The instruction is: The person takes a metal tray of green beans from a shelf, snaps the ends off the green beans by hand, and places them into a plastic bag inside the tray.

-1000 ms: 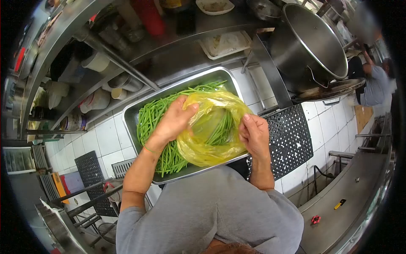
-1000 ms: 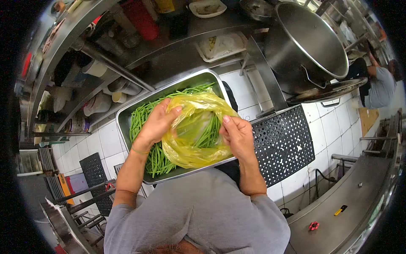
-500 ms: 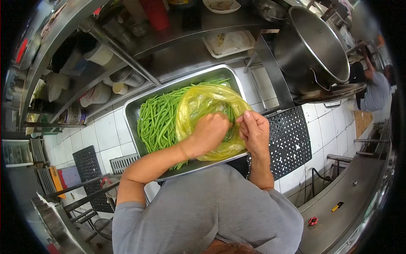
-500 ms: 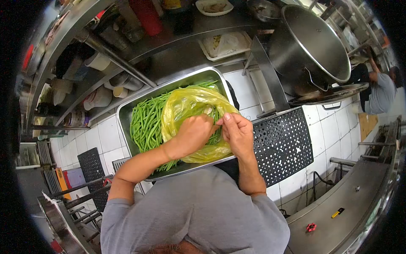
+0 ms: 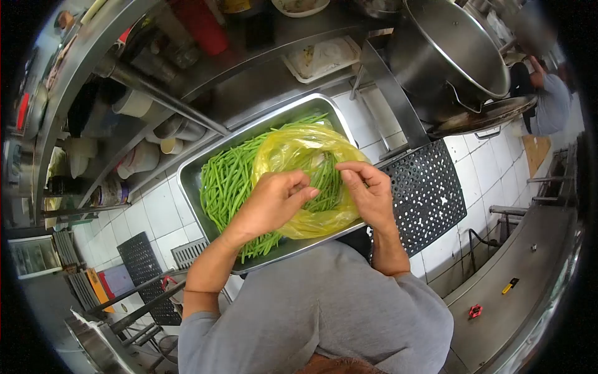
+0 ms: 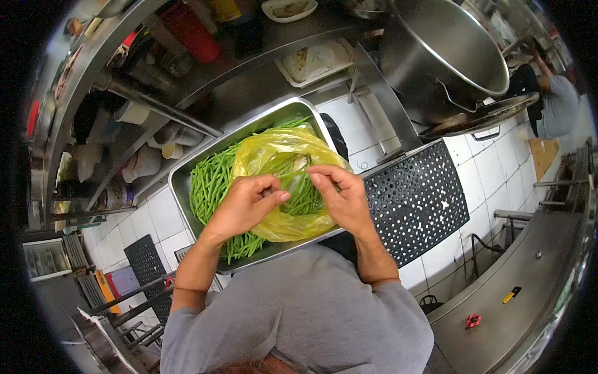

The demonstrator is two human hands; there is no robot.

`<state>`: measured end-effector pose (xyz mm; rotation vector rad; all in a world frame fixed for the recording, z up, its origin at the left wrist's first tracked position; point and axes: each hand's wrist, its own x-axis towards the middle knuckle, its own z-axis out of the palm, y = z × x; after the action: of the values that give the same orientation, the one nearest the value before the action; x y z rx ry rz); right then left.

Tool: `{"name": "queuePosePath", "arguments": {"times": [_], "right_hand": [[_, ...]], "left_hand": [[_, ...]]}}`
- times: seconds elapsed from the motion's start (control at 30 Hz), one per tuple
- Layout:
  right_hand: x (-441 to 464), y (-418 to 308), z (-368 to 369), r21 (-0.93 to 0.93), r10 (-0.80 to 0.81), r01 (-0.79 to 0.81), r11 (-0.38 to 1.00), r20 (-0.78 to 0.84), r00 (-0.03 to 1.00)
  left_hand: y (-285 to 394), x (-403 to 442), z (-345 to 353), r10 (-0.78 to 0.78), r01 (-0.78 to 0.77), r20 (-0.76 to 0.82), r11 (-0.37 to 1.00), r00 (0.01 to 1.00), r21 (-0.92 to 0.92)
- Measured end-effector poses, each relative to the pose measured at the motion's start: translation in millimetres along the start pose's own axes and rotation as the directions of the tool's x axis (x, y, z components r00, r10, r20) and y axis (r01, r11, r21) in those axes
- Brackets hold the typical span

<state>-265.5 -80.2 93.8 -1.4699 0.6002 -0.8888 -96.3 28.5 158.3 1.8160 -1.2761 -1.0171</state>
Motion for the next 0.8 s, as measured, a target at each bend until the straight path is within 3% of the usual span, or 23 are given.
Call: {"name": "queuePosePath", "arguments": {"times": [0.03, 0.13, 0.17, 0.2, 0.23, 0.43, 0.53, 0.63, 0.8], "right_hand": [[1, -4, 0, 0.002, 0.002, -0.002, 1.0, -0.007, 1.0], [3, -16, 1, -0.243, -0.173, 0.208, 0.948, 0.157, 0.972], [5, -20, 5, -0.243, -0.174, 0.208, 0.948, 0.151, 0.973], [8, -23, 10, -0.254, -0.302, 0.335, 0.907, 0.161, 0.94], [9, -24, 12, -0.264, -0.423, 0.456, 0.85, 0.173, 0.889], [10, -16, 3, -0.459, -0.341, 0.514, 0.725, 0.409, 0.846], [6, -7, 6, -0.478, -0.416, 0.571, 0.667, 0.397, 0.819], [4, 9, 8, -0.469, -0.446, 0.586, 0.661, 0.384, 0.809], [-2, 4, 17, -0.458, -0.374, 0.482, 0.747, 0.309, 0.874]], "left_hand": [[6, -5, -4, -0.001, 0.001, 0.006, 1.0, 1.0, 0.003], [8, -10, -6, -0.034, 0.034, -0.001, 0.996, 0.999, -0.079], [2, -9, -3, 0.064, -0.071, -0.076, 0.993, 0.995, -0.091], [-1, -9, -1, 0.161, -0.177, -0.152, 0.98, 0.975, -0.095], [-1, -8, -2, 0.164, -0.179, -0.148, 0.979, 0.975, -0.094], [10, -19, -6, 0.276, -0.249, -0.197, 0.957, 0.941, 0.15], [9, -17, -7, 0.391, -0.296, -0.234, 0.887, 0.89, 0.356], [5, -15, -4, 0.43, -0.33, -0.235, 0.869, 0.872, 0.368], [-2, -15, -2, 0.472, -0.362, -0.238, 0.847, 0.849, 0.389]]}}
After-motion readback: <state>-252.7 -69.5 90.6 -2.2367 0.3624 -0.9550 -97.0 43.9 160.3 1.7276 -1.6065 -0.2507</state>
